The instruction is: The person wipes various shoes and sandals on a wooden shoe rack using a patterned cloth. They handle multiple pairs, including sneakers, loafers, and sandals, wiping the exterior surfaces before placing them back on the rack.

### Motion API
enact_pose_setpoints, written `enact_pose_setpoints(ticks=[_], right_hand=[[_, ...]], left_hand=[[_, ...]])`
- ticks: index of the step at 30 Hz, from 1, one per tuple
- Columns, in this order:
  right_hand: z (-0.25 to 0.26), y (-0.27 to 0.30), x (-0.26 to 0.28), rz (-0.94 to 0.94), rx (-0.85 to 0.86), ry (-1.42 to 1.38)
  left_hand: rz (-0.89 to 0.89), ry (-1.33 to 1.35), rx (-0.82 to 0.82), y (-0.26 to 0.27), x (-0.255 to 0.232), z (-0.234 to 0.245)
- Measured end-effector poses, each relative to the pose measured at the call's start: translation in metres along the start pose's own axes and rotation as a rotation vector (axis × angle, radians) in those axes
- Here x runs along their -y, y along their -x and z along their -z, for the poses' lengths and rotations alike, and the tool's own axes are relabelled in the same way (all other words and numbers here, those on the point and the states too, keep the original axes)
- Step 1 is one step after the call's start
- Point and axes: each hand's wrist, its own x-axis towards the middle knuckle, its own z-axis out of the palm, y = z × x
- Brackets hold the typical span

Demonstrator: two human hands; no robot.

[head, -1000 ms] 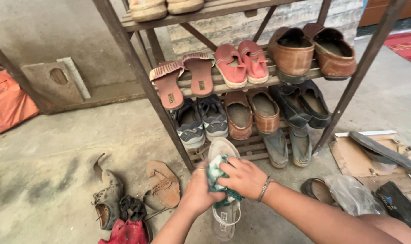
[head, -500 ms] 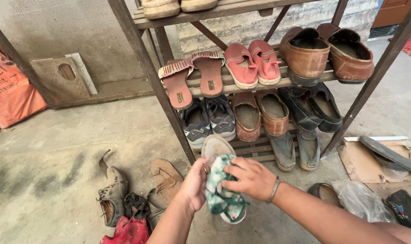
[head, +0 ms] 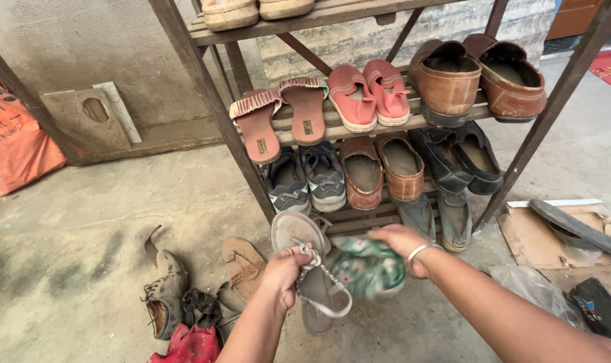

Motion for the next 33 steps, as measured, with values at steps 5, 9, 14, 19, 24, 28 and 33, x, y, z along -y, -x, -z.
enact_pose_setpoints(ticks=[5,9,14,19,24,28,33], right_hand=[[-0.008,-0.019,-0.035,0.11,0.274,0.689],[-0.004,-0.043,-0.052,0.26,0.2,1.715],[0.007,-0.016,-0.003,0.295,0.065,1.009],[-0.029,0.037,0.051,0.433,0.045,-0.28],[-0.055,0.044,0.022,0.958,0.257,-0.156],[-0.062,0.043,0.006,1.413,-0.026,0.909],[-0.059,0.04,-0.003,1.439,0.026,1.073]], left_hand=[[-0.068,-0.078,-0.007,-0.004,0.001,0.001],[-0.118,-0.218,-0.045,-0.004,0.005,-0.001],[-0.129,-0.298,-0.065,-0.011,0.013,0.007],[-0.11,-0.36,-0.063,-0.009,0.017,0.005],[-0.028,-0.497,-0.03,0.008,0.015,-0.017],[-0.084,-0.494,0.064,0.015,0.022,-0.031],[-0.086,-0.414,0.118,0.009,0.018,-0.026]])
